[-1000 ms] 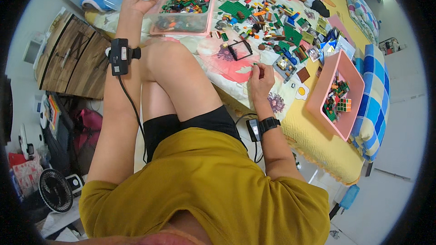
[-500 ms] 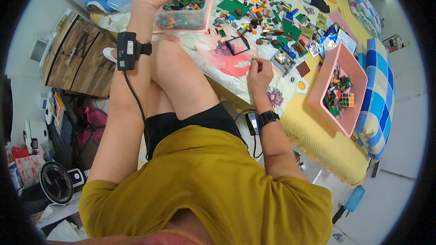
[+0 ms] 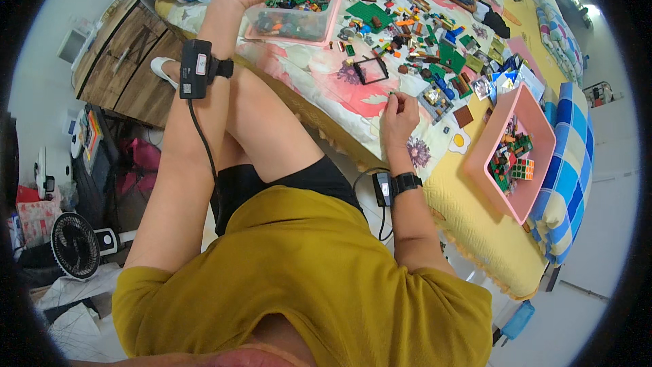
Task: The person assembles small Lego pieces onto a green baseplate, then searches through a plastic bin to find additional pieces. They continue picking and placing individual bricks while seated on a bed.
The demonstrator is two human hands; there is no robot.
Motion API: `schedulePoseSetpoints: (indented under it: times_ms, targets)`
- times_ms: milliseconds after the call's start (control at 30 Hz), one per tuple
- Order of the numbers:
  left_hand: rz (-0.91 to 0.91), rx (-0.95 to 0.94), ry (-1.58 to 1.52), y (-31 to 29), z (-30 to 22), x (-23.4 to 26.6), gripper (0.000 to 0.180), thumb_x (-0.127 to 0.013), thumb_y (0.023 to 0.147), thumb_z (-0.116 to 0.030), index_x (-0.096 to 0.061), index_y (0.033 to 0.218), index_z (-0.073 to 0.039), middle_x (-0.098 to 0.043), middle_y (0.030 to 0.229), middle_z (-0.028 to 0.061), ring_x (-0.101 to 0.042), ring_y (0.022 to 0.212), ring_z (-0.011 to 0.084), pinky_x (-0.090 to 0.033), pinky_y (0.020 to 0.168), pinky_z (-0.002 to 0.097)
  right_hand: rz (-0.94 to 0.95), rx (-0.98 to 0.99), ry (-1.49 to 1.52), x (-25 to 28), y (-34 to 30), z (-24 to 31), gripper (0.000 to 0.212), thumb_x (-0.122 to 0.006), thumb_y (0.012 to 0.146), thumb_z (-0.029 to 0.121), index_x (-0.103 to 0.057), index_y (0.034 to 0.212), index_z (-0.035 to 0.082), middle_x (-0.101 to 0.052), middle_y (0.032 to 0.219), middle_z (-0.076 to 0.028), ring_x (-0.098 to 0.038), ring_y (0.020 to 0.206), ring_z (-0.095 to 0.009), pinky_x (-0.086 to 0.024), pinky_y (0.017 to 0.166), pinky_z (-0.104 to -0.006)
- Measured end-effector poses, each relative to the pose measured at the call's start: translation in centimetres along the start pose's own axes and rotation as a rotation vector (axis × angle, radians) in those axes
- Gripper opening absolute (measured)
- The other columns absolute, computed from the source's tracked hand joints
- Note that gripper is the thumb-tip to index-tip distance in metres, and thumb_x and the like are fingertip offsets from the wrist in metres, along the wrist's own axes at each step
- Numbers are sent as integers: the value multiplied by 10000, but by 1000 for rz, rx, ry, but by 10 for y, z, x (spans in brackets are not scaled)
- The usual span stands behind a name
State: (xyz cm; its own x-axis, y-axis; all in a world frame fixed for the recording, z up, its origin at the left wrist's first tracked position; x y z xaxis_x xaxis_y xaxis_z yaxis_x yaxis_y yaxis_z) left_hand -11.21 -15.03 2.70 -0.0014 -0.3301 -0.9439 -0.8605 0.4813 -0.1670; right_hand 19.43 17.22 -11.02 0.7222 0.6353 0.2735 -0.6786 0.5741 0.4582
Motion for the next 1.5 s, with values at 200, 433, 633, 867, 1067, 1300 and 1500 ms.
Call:
schedulePoseSetpoints:
  times_ms: [200,433,633,867,1067,1300,1500]
  targets:
    - [23,54,-11,-17,8,-16,123,-550,915,-137,-621,869,-48,-581,704,80,-557,625,237,-470,556,377,-6,25,-8,0,0,-3,80,-678,873,71,-667,891,-6,-635,800,-100,-610,640,-189,-498,608,-304]
    - [-45,-56,100,-10,-8,-20,127,-541,917,-128,-615,861,-41,-564,698,100,-531,593,246,-463,535,380,7,28,-219,-11,14,3,110,-692,859,144,-694,877,35,-676,770,-108,-641,640,-224,-510,622,-362]
    - [4,-22,73,13,-14,5,157,-510,956,-149,-622,919,-44,-601,736,111,-574,632,249,-486,556,370,17,-110,107,-33,42,-14,113,-622,931,61,-673,987,-23,-630,668,-57,-550,495,-112,-442,468,-270]
    - [220,-13,78,18,-15,16,269,-425,1034,-269,-611,1069,-77,-699,951,104,-685,863,272,-556,686,444,-88,19,-193,-42,113,64,175,-628,974,117,-667,1075,-21,-698,876,-57,-596,679,-59,-468,607,-191]
    - [71,-195,59,28,-38,25,300,-434,1055,-261,-581,1191,-38,-699,1024,84,-687,906,228,-555,786,361,403,136,-278,-195,186,162,143,-684,911,80,-705,1012,-19,-697,832,-59,-605,723,-80,-486,669,-231]
    - [72,-177,185,23,-34,35,310,-470,1034,-206,-546,1281,-35,-658,1199,90,-639,1132,231,-528,968,431,825,394,-696,-344,261,146,235,-657,883,141,-717,1057,-4,-741,860,-122,-709,728,-192,-554,655,-322]
    - [27,-94,265,23,-30,48,252,-530,1015,-179,-591,1233,-68,-673,1134,34,-655,1049,147,-544,882,347,860,498,-1100,-383,279,84,177,-716,752,91,-742,916,30,-700,878,-226,-686,856,-399,-545,801,-462]
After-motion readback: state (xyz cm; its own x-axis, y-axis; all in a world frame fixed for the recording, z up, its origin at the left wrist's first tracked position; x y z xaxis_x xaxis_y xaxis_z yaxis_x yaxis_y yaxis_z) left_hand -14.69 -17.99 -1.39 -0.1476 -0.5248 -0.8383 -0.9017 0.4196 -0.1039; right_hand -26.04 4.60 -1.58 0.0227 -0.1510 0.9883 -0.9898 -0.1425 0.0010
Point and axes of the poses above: each hand's wrist, its own y-axis towards the middle knuckle, its own x-axis out of the back of the hand, z = x × y, the point moved 8 cm from there along y, towards the middle knuckle
